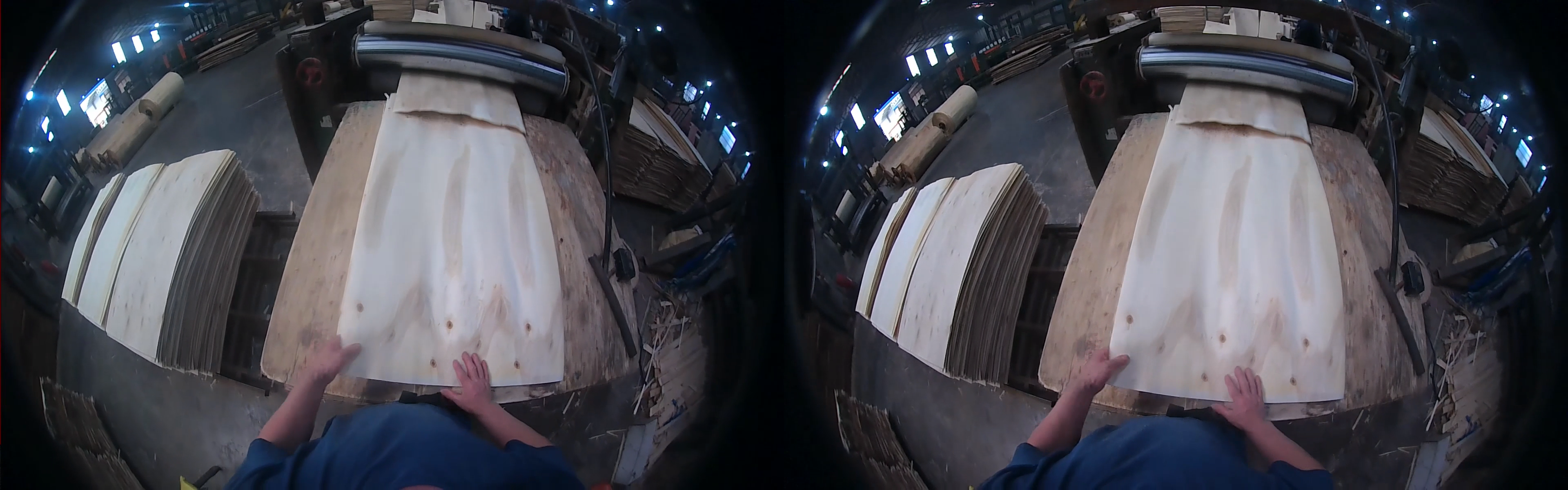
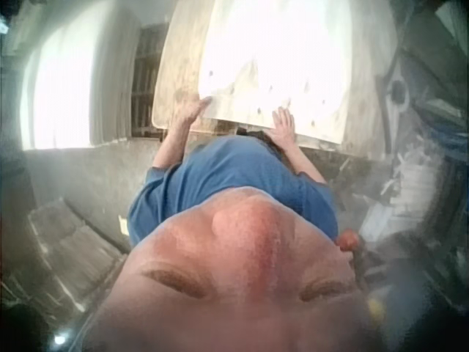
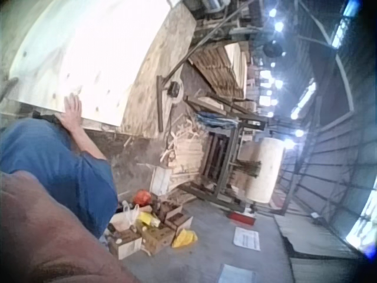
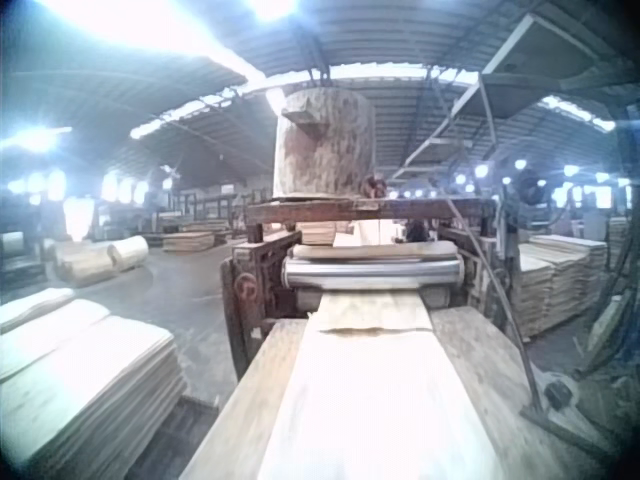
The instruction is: The person applies sheets of wood veneer to a larger panel, using a long lever to control a rolling machine and smoothing the sheets by hand.
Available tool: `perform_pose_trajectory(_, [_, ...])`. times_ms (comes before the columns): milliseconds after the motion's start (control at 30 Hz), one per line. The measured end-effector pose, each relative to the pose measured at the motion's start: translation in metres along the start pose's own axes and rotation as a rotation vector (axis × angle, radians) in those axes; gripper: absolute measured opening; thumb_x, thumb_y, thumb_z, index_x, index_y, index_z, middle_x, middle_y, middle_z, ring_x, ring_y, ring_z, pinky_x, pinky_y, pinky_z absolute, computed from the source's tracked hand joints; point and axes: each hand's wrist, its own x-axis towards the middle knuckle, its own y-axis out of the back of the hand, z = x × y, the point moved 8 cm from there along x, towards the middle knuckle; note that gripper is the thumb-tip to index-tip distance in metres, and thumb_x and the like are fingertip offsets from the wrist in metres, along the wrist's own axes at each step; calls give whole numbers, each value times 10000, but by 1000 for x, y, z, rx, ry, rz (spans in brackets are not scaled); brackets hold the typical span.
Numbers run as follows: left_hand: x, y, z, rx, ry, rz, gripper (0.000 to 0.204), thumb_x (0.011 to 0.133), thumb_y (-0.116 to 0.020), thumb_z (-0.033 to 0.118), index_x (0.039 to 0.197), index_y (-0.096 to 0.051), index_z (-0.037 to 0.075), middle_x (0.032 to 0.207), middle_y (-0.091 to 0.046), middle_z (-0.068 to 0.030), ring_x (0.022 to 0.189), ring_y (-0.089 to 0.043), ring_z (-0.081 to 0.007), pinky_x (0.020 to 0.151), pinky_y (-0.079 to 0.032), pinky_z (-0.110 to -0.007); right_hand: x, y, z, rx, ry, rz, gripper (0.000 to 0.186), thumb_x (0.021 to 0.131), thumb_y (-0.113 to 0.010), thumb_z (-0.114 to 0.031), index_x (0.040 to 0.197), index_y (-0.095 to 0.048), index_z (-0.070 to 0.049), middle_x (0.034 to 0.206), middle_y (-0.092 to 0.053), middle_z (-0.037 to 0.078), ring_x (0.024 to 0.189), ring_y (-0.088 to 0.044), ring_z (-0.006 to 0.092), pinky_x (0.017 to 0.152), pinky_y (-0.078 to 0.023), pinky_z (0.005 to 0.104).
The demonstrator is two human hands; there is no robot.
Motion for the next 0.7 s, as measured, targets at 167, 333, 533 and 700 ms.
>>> perform_pose_trajectory(167, [-11,-4,45,-55,-59,-83,336,848,-637,212,1076,-632,-34,971,-675,-102,790,-637,-149,720,-502,-278,-4,17,1,24,52,40,620,694,-662,-188,1286,-514,-76,1408,-398,160,1302,-369,360,1078,-256,534])
perform_pose_trajectory(333, [34,58,24,-203,61,81,369,867,-620,222,1138,-606,-30,1010,-666,-111,849,-651,-180,737,-511,-293,48,70,-27,103,50,386,517,641,-550,26,1147,-612,-64,1253,-543,143,1204,-477,360,1039,-340,512])
perform_pose_trajectory(533, [42,54,-33,245,-100,379,517,918,-536,272,1350,-416,15,1318,-521,-141,1178,-520,-259,949,-435,-397,168,75,26,114,14,435,435,622,-574,39,1035,-648,-78,1151,-591,113,1146,-518,327,1003,-377,496])
perform_pose_trajectory(700, [30,-24,-22,1048,-298,121,660,871,-569,307,1425,-310,62,1449,-369,-148,1327,-365,-308,1036,-346,-449,275,89,60,78,30,472,400,630,-599,8,1015,-649,-89,1131,-593,104,1142,-513,294,1007,-369,468])
